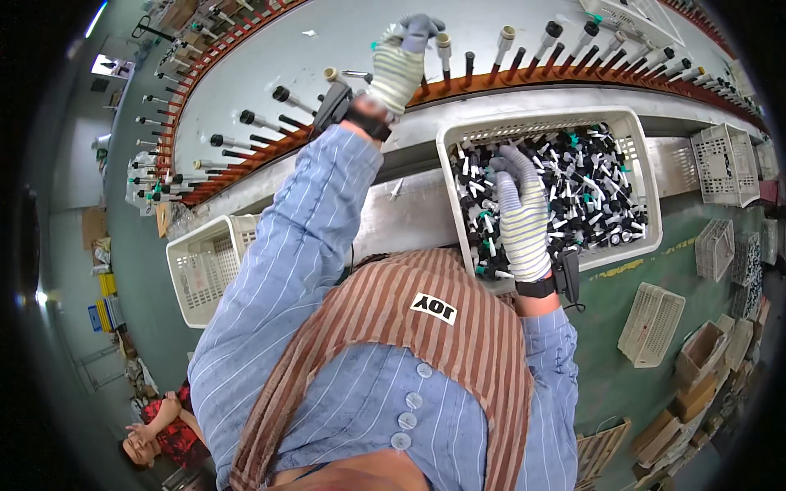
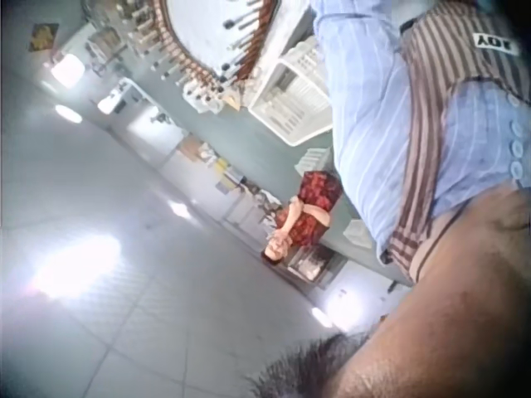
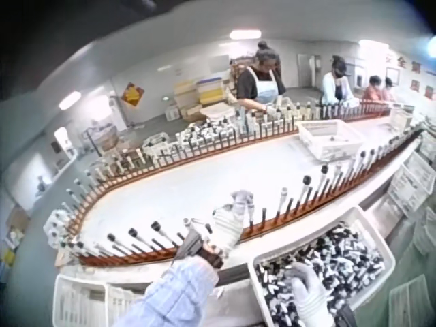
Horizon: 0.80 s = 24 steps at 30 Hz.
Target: Manually placing small plastic components onto a rotating assembly line conveyor.
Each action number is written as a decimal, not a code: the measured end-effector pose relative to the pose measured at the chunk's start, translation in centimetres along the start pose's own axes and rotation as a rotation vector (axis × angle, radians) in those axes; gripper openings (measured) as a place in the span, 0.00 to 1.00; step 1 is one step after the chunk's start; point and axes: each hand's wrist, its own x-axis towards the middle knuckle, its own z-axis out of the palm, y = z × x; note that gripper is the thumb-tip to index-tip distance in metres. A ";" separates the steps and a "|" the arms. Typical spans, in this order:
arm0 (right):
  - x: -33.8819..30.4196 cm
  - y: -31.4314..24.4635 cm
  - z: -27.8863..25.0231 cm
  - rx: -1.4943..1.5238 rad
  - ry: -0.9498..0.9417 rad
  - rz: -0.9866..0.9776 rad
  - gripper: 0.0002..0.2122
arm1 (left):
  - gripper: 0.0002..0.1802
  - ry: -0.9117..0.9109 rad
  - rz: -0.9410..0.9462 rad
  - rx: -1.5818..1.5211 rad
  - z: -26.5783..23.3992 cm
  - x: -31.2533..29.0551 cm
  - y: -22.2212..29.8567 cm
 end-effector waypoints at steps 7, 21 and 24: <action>1.2 2.0 -1.4 -0.013 0.088 0.089 0.15 | 0.16 -0.098 -0.111 0.393 -3.9 -0.3 -9.4; 8.1 14.3 3.8 -0.966 -0.217 0.212 0.19 | 0.14 -0.011 -0.268 0.276 -12.8 -1.1 -7.1; 6.3 13.2 2.8 -0.994 -0.316 0.114 0.18 | 0.12 0.058 -0.239 0.292 -13.1 -3.2 -5.3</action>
